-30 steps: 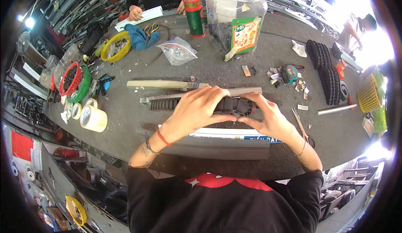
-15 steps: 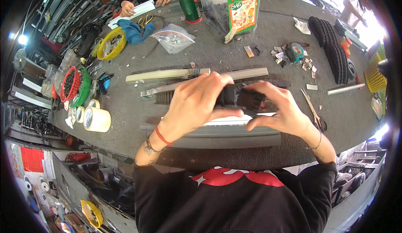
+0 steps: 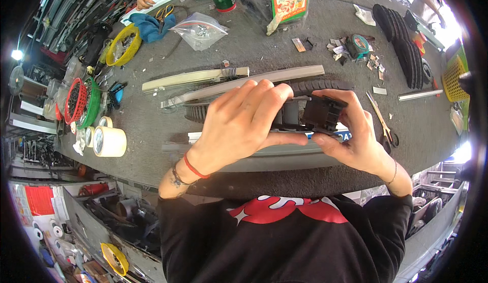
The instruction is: The person uses scissors to trim a plastic strip from a long flexible cable. They then insert small black plastic clips into the cable's end and connect two cable segments together, aligning and snapping them into place.
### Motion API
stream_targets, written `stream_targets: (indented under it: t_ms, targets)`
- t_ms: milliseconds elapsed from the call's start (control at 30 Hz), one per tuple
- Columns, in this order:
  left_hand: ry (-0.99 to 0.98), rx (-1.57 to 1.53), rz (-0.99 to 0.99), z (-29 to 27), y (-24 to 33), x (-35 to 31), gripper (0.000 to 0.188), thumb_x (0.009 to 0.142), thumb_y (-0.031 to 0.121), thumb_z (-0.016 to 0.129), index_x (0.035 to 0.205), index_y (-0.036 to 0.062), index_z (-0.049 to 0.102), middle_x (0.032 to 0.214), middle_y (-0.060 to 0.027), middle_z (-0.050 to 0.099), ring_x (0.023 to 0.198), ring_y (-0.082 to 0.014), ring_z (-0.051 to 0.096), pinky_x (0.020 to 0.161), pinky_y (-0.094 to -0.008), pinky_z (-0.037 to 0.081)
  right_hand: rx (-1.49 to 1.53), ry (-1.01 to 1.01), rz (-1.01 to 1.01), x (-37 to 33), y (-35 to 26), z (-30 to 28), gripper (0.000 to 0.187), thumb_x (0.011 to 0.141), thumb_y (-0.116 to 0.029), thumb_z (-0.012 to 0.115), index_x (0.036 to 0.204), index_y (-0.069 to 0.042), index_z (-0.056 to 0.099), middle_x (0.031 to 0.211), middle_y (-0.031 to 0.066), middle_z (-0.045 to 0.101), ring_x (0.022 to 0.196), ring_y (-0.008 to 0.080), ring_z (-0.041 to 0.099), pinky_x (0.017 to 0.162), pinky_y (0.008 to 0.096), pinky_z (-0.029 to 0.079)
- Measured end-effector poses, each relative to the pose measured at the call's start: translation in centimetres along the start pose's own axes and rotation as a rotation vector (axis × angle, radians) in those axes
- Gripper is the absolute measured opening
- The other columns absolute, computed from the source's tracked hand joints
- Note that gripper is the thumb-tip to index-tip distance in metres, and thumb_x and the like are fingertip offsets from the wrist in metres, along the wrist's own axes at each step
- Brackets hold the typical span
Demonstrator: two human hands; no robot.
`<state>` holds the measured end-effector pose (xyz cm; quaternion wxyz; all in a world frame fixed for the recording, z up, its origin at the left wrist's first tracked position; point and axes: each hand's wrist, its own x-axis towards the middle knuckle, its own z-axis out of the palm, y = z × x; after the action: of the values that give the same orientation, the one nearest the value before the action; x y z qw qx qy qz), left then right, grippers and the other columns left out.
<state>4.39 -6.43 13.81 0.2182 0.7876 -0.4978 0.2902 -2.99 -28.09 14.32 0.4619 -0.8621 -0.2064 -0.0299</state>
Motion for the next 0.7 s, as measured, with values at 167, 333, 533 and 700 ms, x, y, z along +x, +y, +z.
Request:
stream_targets:
  t_ms: [167,333,533,700]
  targets:
    - [-0.01,0.008,0.009,0.0,0.1,0.0,0.062,0.064,0.052,0.072,0.098,0.0029,0.056,0.084,-0.0055,0.059,0.069,-0.02,0.058,0.062,-0.0289,0.05,-0.125,0.135,-0.294,-0.3,0.6,0.3,0.068,0.065,-0.004,0.074,0.125,0.005,0.041,0.107,0.0191,0.055,0.087,0.0272,0.06,0.073,0.0338,0.051]
    - [-0.095,-0.118,0.001,-0.1,0.2,0.0,0.063,0.06,0.053,0.073,0.096,0.0033,0.056,0.083,-0.0053,0.058,0.066,-0.0194,0.056,0.058,-0.0279,0.048,-0.095,0.04,-0.483,-0.3,1.6,0.0,0.071,0.065,-0.008,0.075,0.124,0.01,0.038,0.112,0.0248,0.053,0.09,0.0381,0.058,0.078,0.0396,0.05]
    - [-0.177,-0.215,0.013,-0.8,-0.1,-0.3,0.068,0.059,0.056,0.073,0.098,0.0034,0.057,0.083,-0.0043,0.056,0.069,-0.0196,0.057,0.061,-0.0284,0.049,-0.05,-0.05,-0.46,0.1,1.6,0.5,0.064,0.071,-0.009,0.072,0.121,0.01,0.037,0.117,0.026,0.052,0.099,0.0407,0.057,0.082,0.0427,0.049]
    - [-0.111,-0.11,0.019,-0.5,-0.1,-0.4,0.066,0.063,0.059,0.07,0.1,0.0058,0.057,0.088,-0.0045,0.055,0.073,-0.0187,0.058,0.064,-0.0287,0.049,-0.149,-0.141,-0.409,1.3,0.2,-1.2,0.062,0.066,-0.002,0.067,0.119,0.01,0.038,0.112,0.0241,0.054,0.094,0.0404,0.057,0.082,0.0444,0.048]
